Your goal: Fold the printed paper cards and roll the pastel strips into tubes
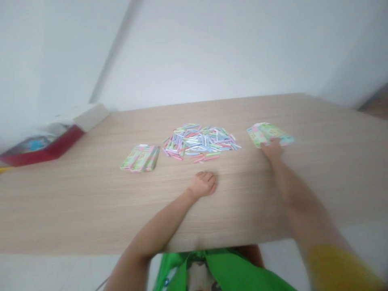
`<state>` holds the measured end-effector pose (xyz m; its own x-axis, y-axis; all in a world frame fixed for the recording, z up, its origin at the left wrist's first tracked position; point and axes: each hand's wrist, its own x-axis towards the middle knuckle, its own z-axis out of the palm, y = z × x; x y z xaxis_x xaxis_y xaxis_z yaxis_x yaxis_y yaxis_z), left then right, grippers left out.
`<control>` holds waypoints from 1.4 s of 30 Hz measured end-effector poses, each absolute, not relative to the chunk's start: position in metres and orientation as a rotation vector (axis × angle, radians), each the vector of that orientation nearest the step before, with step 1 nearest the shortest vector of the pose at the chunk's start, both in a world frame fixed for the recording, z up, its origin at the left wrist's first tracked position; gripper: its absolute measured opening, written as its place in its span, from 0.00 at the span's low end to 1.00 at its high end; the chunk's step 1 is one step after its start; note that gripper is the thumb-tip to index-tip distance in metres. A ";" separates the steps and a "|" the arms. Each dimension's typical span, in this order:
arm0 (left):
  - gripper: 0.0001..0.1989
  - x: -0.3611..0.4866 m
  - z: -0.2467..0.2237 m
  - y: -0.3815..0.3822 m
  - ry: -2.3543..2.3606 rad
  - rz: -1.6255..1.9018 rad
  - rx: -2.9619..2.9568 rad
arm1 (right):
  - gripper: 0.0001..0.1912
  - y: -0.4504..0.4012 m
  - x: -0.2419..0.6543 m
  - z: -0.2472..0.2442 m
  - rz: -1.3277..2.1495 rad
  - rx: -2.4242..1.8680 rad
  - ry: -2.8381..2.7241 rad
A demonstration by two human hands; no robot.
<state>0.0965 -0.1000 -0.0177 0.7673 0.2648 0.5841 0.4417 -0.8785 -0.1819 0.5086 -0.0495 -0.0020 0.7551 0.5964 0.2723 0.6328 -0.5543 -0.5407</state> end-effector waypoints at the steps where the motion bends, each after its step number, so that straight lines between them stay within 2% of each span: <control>1: 0.08 0.097 -0.018 -0.100 -0.556 -0.816 -2.653 | 0.29 -0.052 0.508 -0.001 -0.027 -2.265 -0.895; 7: 0.07 0.096 -0.018 -0.101 -0.700 -0.870 -2.683 | 0.21 -0.094 0.505 0.027 0.223 -1.902 -0.945; 9: 0.09 0.097 -0.014 -0.105 -0.735 -0.947 -2.728 | 0.21 -0.115 0.501 0.045 0.416 -1.750 -1.095; 11: 0.19 0.100 -0.007 -0.109 -0.755 -1.065 -2.764 | 0.26 -0.135 0.493 0.068 0.542 -1.619 -1.230; 16: 0.57 0.116 0.020 -0.117 -0.798 -1.352 -2.817 | 0.33 -0.176 0.447 0.134 0.679 -1.626 -1.493; 18: 0.68 0.123 0.028 -0.121 -0.756 -1.415 -2.904 | 0.33 -0.188 0.422 0.155 0.757 -1.577 -1.624; 20: 0.72 0.128 0.032 -0.126 -0.671 -1.422 -3.020 | 0.33 -0.198 0.397 0.168 0.863 -1.464 -1.753; 22: 0.69 0.130 0.034 -0.132 -0.559 -1.399 -3.151 | 0.34 -0.207 0.375 0.174 0.985 -1.386 -1.804; 25: 0.52 0.128 0.035 -0.142 -0.529 -1.427 -3.368 | 0.42 -0.214 0.350 0.167 1.186 -1.226 -1.758; 28: 0.43 0.124 0.038 -0.146 -0.772 -1.734 -3.469 | 0.48 -0.209 0.334 0.149 1.305 -0.952 -1.630; 31: 0.41 0.120 0.041 -0.144 -0.961 -2.062 -3.407 | 0.42 -0.195 0.321 0.127 1.297 -0.791 -1.576; 33: 0.38 0.119 0.039 -0.142 -1.073 -2.127 -3.392 | 0.40 -0.185 0.312 0.114 1.269 -0.788 -1.569; 37: 0.32 0.121 0.028 -0.141 -1.341 -2.095 -3.369 | 0.47 -0.168 0.289 0.088 1.192 -0.814 -1.567; 42: 0.21 0.132 0.020 -0.147 -1.381 -1.956 -3.393 | 0.35 -0.161 0.276 0.066 1.026 -0.976 -1.515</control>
